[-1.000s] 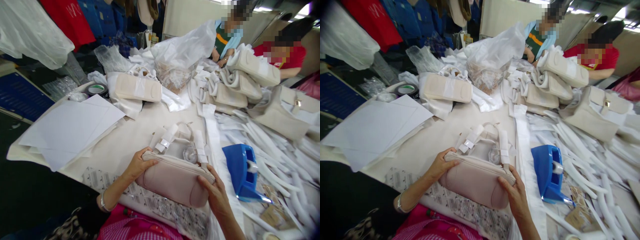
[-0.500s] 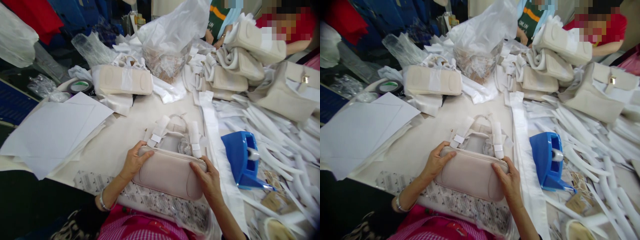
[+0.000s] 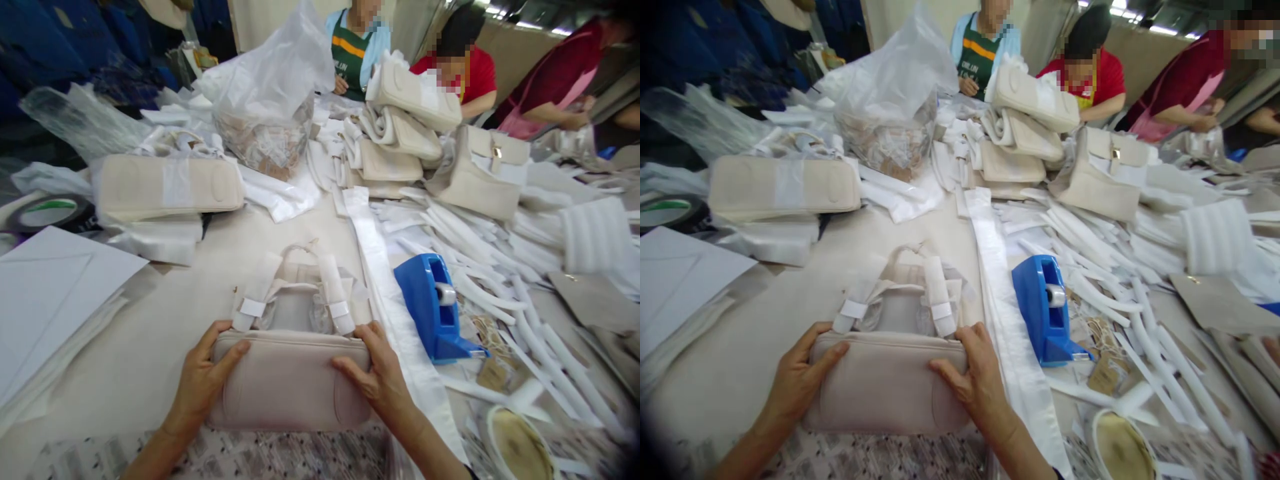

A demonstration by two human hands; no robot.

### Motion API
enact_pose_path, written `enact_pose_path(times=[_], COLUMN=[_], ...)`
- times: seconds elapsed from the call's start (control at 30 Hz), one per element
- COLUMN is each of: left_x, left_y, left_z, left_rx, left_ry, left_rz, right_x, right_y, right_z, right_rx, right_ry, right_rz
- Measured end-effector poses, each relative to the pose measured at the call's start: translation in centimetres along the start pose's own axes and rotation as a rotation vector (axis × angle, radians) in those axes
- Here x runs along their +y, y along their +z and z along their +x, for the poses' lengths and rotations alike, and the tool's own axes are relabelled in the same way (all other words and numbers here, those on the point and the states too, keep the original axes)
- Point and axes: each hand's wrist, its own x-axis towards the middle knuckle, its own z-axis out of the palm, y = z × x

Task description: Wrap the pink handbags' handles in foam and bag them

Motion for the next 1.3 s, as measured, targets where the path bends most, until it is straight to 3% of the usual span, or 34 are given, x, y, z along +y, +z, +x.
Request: enact_pose_path(times=[0.23,0.43,0.53,0.67,0.8,0.9,1.03,1.1,1.17,1.23,1.27,1.3], left_x=[-0.3,0.6,0.9,2.2,4.8,6.1,5.6,5.1,5.0,5.3,5.5,5.7], left_y=[0.3,0.9,0.6,-0.5,-0.8,-0.1,0.4,0.5,0.6,1.3,1.9,2.6], left_z=[0.2,0.5,0.4,0.2,0.9,2.6,5.5,6.3,6.3,5.4,4.6,3.8], left_rx=[0.069,0.023,-0.007,-0.057,-0.005,-0.027,-0.278,-0.331,-0.112,0.23,0.33,0.34], left_ry=[-0.016,0.0,0.011,0.136,0.275,0.186,-0.091,-0.152,-0.021,0.264,0.441,0.627], left_rz=[0.101,0.115,0.124,0.305,0.483,0.334,-0.231,-0.341,-0.152,0.155,0.285,0.388], right_x=[1.6,3.3,3.5,3.9,4.2,4.2,4.2,4.1,3.8,3.4,3.2,3.0], right_y=[1.1,2.6,2.8,2.8,3.0,3.0,2.8,2.7,2.7,2.6,2.5,2.4], right_z=[0.0,0.5,0.6,0.4,0.2,0.1,0.4,0.6,0.7,0.8,0.9,0.9], right_rx=[0.106,0.012,0.003,0.03,0.041,0.045,0.042,0.033,0.016,-0.002,-0.014,-0.031], right_ry=[-0.073,0.153,0.158,0.124,0.091,0.073,0.055,0.049,0.055,0.072,0.086,0.099], right_rz=[0.028,-0.057,-0.079,-0.079,-0.115,-0.141,-0.172,-0.169,-0.151,-0.141,-0.143,-0.146])
